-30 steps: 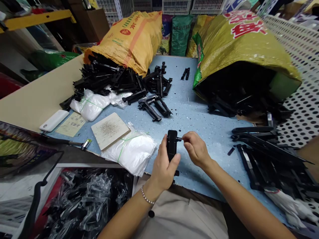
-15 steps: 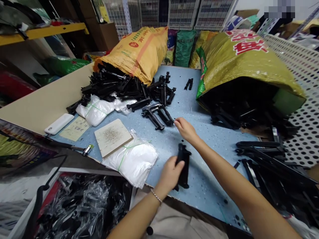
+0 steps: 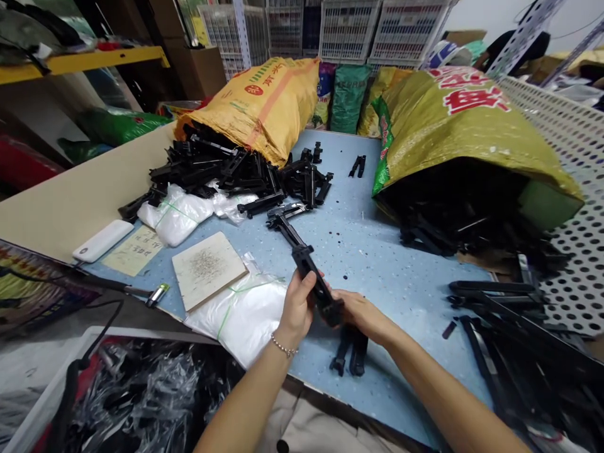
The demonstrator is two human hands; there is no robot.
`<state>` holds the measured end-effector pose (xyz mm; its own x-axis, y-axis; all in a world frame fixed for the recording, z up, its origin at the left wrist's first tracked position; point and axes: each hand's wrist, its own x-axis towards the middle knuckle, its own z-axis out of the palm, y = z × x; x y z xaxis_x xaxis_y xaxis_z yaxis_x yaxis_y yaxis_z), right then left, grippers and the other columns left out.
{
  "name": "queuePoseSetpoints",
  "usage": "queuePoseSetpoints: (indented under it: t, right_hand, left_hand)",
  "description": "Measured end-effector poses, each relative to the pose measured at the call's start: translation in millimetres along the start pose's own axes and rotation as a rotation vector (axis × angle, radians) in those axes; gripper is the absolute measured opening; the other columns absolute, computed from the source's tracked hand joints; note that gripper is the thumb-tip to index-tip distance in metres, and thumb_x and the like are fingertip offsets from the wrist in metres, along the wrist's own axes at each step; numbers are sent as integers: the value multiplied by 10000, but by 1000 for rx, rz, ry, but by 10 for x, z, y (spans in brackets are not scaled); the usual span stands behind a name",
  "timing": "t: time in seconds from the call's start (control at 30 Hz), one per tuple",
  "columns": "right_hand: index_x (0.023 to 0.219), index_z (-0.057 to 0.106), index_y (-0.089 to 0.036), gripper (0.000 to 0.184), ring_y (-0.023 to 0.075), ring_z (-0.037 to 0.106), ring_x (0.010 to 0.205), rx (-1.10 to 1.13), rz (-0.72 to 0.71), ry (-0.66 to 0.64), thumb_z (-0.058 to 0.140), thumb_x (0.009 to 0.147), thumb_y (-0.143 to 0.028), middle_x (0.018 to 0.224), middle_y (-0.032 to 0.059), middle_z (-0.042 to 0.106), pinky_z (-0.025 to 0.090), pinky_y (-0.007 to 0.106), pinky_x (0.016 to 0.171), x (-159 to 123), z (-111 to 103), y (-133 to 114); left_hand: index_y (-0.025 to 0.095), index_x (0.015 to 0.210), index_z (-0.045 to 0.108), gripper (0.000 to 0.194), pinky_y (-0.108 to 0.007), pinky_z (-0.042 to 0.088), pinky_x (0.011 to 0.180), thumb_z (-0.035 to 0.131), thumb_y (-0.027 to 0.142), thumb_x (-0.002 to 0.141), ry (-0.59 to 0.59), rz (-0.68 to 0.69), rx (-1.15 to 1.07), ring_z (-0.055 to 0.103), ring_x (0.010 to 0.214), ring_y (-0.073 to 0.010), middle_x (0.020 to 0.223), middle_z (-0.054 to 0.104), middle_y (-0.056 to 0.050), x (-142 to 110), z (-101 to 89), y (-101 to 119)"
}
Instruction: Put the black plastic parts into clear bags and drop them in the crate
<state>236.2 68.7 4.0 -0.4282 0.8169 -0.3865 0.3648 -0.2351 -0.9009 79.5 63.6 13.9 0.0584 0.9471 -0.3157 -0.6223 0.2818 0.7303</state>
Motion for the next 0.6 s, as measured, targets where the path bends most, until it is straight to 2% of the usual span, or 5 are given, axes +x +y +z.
queuePoseSetpoints:
  t: [0.17, 0.23, 0.37, 0.43, 0.6]
  right_hand:
    - [897, 554, -159, 505, 141, 506, 860, -301, -354, 486, 304, 952, -595, 881, 58, 573, 389, 269, 802, -19, -96, -229]
    - [827, 517, -159, 510, 133, 469, 786, -351, -404, 558, 320, 940, -616, 804, 46, 531, 371, 265, 756, 104, -120, -316]
    - [726, 397, -168, 552, 96, 344, 550, -26, -210, 376, 220, 951, -640, 605, -5, 366, 318, 233, 559, 184, -17, -269]
    - [748, 422, -162, 560, 96, 376, 557, 15, -209, 251, 182, 968, -618, 622, 5, 406, 334, 230, 564, 62, 79, -152]
    - [843, 534, -149, 459, 143, 432, 762, -465, -696, 293, 351, 969, -550, 795, 66, 526, 345, 276, 718, -360, 341, 151]
  left_hand:
    - [165, 1131, 510, 504, -177, 462, 568, 644, 452, 740, -101, -74, 157, 543, 589, -50, 738, 553, 20, -273, 83, -82]
    - [169, 1142, 508, 511, -180, 461, 550, 633, 466, 746, -107, -75, 213, 537, 568, -48, 733, 543, 28, -339, 99, -116]
    - [182, 1143, 521, 507, -163, 447, 547, 639, 466, 740, -51, -10, 307, 533, 572, -36, 737, 546, 36, -341, 101, -79]
    - [171, 1091, 532, 494, -161, 447, 557, 645, 480, 724, 11, 1, 271, 529, 583, -36, 729, 552, 32, -314, 86, -22]
    - [135, 942, 535, 496, -180, 434, 551, 624, 558, 699, 56, -96, 168, 523, 587, -55, 687, 548, 11, -296, 67, 40]
